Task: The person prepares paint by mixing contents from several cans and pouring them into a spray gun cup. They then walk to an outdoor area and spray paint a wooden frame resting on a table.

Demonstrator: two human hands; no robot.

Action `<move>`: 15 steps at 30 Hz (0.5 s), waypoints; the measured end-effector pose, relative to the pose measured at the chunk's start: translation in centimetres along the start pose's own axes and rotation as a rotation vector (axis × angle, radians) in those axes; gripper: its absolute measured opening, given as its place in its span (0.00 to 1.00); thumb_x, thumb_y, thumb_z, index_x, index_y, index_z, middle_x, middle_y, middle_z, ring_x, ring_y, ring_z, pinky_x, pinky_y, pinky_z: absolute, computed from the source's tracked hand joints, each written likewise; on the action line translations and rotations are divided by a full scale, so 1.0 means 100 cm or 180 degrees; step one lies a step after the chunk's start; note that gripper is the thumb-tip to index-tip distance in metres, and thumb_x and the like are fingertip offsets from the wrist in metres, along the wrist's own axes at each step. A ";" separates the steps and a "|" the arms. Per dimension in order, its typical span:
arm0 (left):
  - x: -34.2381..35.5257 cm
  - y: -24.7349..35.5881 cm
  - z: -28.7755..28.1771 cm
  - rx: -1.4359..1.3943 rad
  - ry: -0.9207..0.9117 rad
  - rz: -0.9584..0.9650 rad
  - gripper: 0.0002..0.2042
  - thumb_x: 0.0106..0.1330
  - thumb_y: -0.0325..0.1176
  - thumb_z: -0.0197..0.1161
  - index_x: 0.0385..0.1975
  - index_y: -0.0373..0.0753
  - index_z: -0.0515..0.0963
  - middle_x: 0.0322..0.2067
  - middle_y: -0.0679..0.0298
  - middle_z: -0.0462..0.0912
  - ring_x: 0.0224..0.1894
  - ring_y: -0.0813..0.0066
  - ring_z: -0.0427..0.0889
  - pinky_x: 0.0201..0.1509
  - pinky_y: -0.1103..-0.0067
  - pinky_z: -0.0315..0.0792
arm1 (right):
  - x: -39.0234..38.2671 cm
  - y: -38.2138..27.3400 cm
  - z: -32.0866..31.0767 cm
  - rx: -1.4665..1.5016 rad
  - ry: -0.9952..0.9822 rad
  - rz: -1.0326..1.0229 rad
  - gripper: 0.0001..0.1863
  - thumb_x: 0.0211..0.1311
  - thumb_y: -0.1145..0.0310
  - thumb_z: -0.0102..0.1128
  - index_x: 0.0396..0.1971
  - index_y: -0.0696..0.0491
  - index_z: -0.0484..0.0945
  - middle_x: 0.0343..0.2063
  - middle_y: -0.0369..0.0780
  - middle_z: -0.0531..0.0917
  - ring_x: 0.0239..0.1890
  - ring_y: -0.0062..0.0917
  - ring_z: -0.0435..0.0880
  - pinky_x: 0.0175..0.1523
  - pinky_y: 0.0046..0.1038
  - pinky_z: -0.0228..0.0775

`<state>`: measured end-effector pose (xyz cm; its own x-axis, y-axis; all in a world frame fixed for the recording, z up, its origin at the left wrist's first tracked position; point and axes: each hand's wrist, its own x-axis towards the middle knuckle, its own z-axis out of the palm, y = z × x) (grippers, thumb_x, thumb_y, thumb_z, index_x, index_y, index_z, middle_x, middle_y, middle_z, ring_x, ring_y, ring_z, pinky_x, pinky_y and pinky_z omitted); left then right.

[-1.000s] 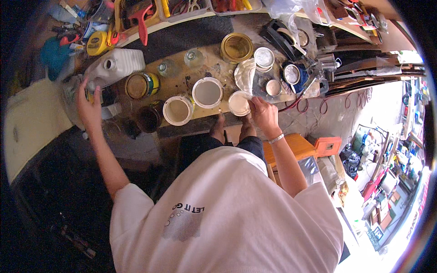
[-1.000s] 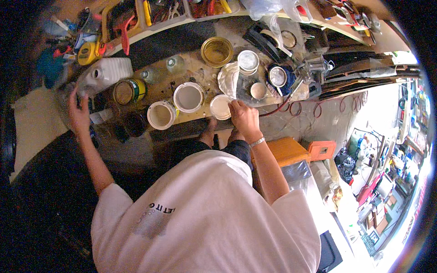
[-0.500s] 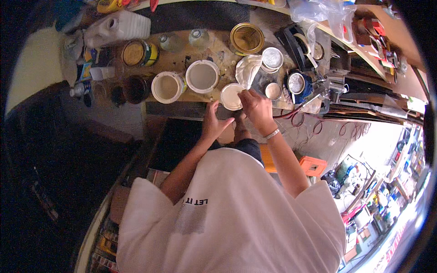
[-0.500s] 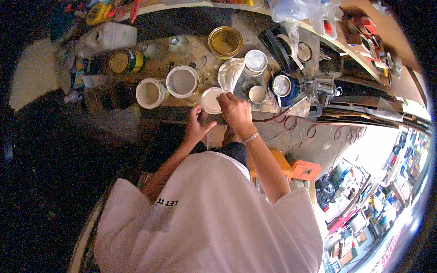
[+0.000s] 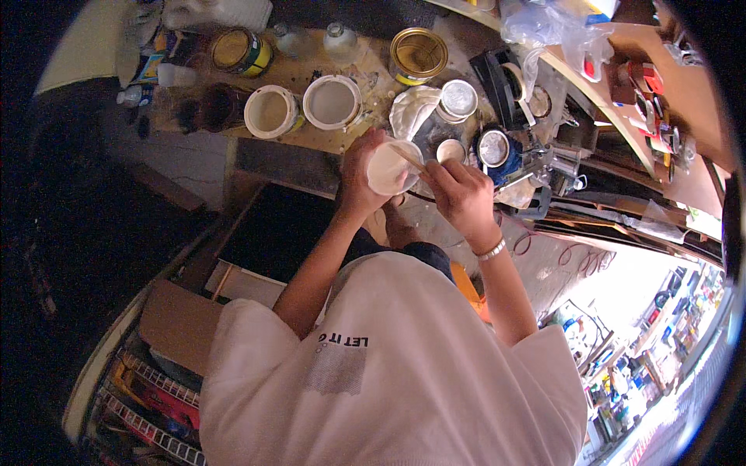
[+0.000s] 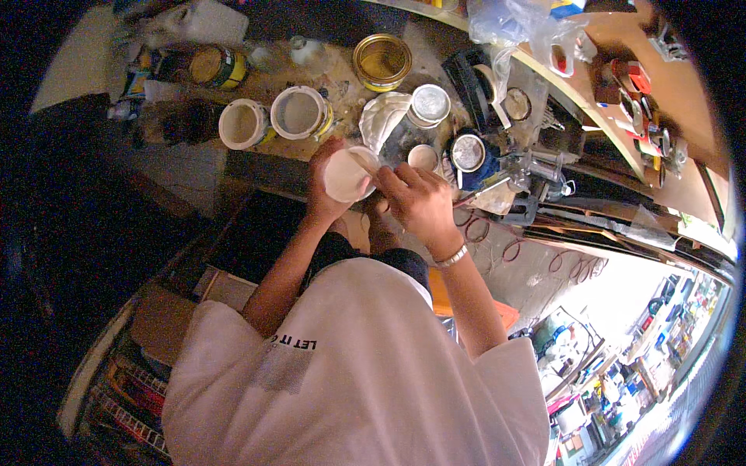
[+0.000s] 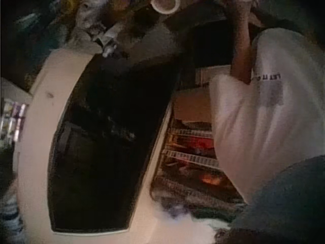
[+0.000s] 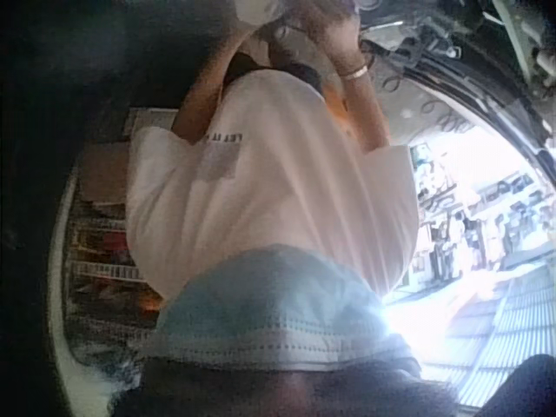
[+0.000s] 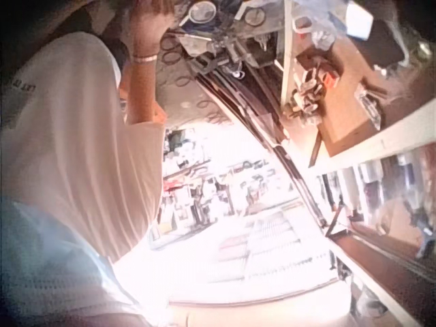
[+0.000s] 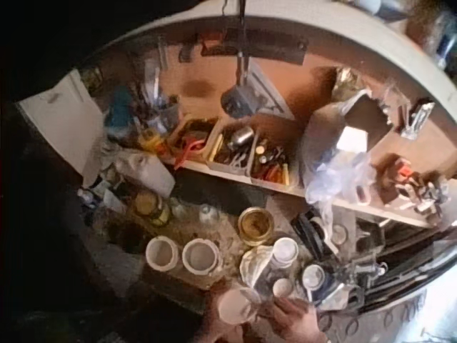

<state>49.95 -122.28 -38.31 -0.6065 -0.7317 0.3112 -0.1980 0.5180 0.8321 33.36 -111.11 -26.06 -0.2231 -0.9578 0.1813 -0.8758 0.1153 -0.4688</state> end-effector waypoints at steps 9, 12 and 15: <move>0.040 0.111 -0.035 -0.0059 0.0033 0.0388 0.43 0.44 0.30 0.82 0.63 0.36 0.65 0.59 0.51 0.71 0.63 0.55 0.73 0.69 0.63 0.67 | -0.029 -0.038 -0.092 0.1402 0.0534 0.0865 0.04 0.65 0.72 0.65 0.34 0.56 0.82 0.23 0.41 0.81 0.19 0.31 0.78 0.24 0.30 0.68; 0.051 0.143 -0.031 -0.0301 0.0030 0.0217 0.42 0.46 0.30 0.82 0.62 0.36 0.65 0.57 0.53 0.72 0.62 0.57 0.74 0.67 0.64 0.69 | -0.034 -0.041 -0.132 0.1726 0.1050 0.1379 0.07 0.68 0.74 0.63 0.35 0.62 0.84 0.21 0.40 0.79 0.18 0.19 0.73 0.24 0.24 0.62; 0.071 0.166 -0.030 -0.0650 -0.0133 0.0336 0.42 0.46 0.31 0.83 0.62 0.36 0.65 0.55 0.54 0.72 0.60 0.60 0.75 0.65 0.65 0.71 | -0.042 -0.050 -0.178 0.1776 0.1361 0.1594 0.09 0.70 0.72 0.62 0.33 0.64 0.83 0.19 0.36 0.77 0.19 0.15 0.71 0.24 0.22 0.60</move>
<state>44.63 -120.19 -20.90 -0.6478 -0.6570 0.3856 0.0255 0.4872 0.8729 31.02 -102.93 -9.07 -0.7669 -0.6344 0.0971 -0.3178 0.2440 -0.9162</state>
